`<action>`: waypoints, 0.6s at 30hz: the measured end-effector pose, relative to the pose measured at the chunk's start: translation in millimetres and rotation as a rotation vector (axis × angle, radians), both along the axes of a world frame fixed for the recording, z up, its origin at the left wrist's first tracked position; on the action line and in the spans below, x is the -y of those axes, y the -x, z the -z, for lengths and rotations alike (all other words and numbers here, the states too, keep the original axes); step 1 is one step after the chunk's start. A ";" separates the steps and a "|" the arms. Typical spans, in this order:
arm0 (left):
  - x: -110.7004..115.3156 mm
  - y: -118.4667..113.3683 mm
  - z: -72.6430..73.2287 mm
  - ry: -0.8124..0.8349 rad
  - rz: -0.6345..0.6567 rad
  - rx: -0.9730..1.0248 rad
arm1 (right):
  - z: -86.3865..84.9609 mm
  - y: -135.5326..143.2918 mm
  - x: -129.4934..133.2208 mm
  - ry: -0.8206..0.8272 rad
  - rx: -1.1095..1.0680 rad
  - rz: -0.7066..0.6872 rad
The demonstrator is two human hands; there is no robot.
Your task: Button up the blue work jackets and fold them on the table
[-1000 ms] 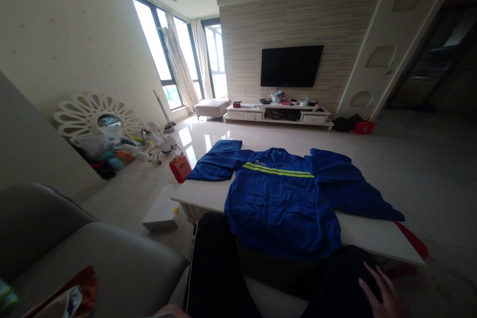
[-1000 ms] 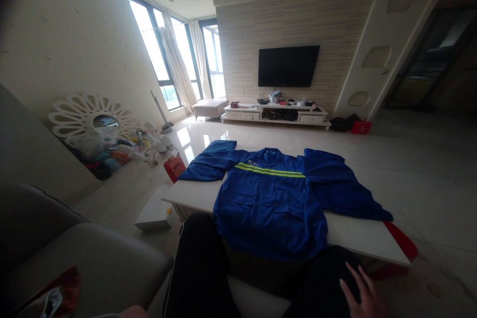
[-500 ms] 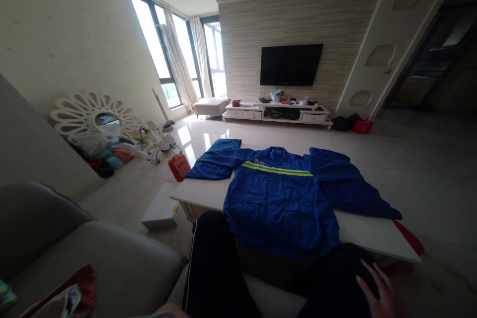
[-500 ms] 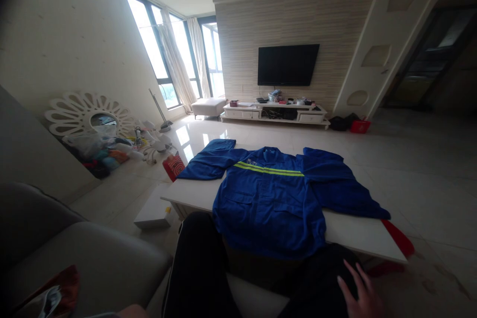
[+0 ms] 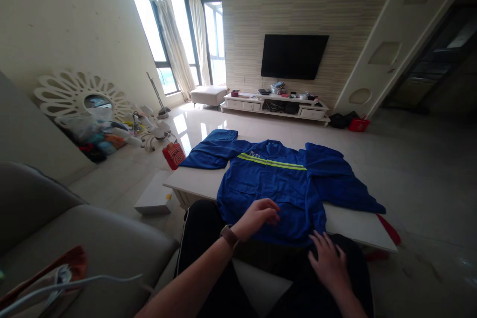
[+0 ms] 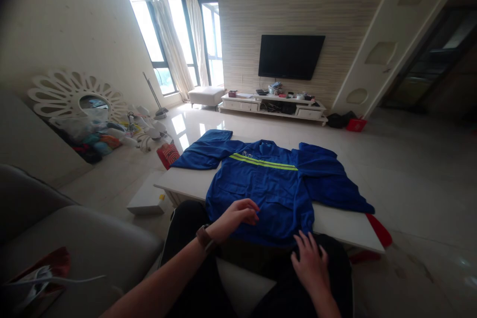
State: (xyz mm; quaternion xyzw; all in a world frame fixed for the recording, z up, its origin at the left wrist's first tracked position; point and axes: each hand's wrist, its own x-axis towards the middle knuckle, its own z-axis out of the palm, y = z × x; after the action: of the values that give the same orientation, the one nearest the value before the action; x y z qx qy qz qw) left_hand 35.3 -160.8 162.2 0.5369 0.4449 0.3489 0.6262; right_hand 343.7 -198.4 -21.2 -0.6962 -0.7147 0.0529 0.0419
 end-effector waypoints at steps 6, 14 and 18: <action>-74.2 46.0 137.7 0.038 -0.096 -1.071 | -17.7 96.8 -79.3 0.348 -0.020 -0.096; -140.2 73.6 197.9 0.028 0.016 -1.311 | 5.8 110.8 -147.6 0.512 -0.066 -0.041; -174.8 71.6 193.3 0.025 0.050 -1.317 | 4.9 111.5 -171.2 0.519 -0.075 -0.031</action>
State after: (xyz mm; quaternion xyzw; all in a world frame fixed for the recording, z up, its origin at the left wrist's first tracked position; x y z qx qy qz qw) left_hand -36.3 14.0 -31.0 0.6409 0.7264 -0.0723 0.2372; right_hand 232.2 -27.1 -26.1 -0.6701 -0.6857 0.2609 -0.1126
